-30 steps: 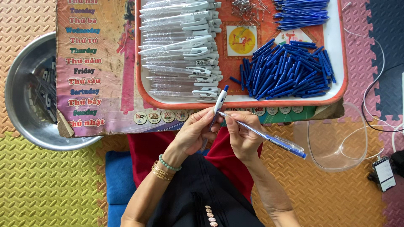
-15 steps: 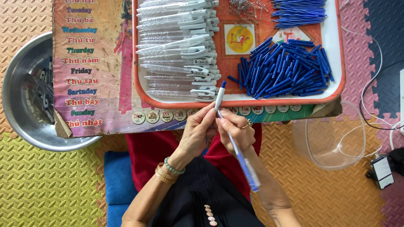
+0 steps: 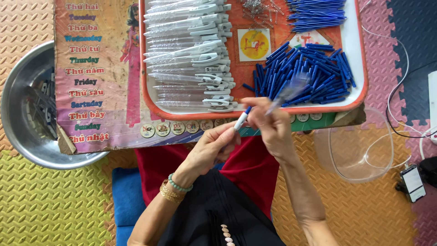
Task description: The person assembles pens by inserting blue ink cartridges into clear pen bodies. They pick up a pen body and a cartridge, insert the cartridge, and place the assembled pen into a metal bowl. The person repeats this process throughout the video.
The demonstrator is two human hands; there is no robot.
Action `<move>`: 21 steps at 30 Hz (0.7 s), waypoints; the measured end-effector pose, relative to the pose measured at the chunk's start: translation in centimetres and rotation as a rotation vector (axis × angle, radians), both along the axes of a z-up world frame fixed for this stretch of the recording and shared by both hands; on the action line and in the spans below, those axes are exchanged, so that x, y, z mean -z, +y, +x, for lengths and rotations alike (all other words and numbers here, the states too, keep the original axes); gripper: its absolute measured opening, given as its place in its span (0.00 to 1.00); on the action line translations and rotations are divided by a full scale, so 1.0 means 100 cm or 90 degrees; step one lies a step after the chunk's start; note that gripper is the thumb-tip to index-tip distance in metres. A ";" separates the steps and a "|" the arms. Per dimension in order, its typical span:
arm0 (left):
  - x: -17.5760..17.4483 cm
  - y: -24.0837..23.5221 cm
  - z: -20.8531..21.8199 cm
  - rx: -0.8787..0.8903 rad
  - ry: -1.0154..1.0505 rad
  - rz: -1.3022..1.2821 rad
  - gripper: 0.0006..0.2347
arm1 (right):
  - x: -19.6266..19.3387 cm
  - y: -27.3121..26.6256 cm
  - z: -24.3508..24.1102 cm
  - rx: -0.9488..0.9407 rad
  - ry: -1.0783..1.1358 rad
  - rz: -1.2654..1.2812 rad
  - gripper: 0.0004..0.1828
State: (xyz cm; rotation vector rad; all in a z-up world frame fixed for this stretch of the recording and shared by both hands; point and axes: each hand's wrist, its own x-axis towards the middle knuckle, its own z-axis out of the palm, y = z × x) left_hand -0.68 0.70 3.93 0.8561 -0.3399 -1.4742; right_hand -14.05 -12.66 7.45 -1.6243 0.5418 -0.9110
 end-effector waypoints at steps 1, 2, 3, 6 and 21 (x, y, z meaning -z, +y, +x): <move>0.004 0.001 0.000 0.001 -0.001 -0.001 0.19 | 0.000 -0.001 0.001 0.001 -0.001 -0.001 0.16; 0.008 0.002 0.001 0.016 -0.001 -0.010 0.19 | 0.000 -0.003 0.002 -0.014 -0.016 0.039 0.12; 0.013 0.004 0.002 0.031 -0.002 -0.019 0.20 | 0.000 -0.004 0.004 -0.029 -0.032 0.078 0.11; 0.003 0.003 0.004 0.041 0.008 -0.029 0.19 | -0.008 -0.004 0.010 0.006 -0.039 0.071 0.13; 0.007 0.006 0.011 0.066 0.027 -0.006 0.20 | -0.001 -0.095 -0.010 0.119 0.285 -0.057 0.13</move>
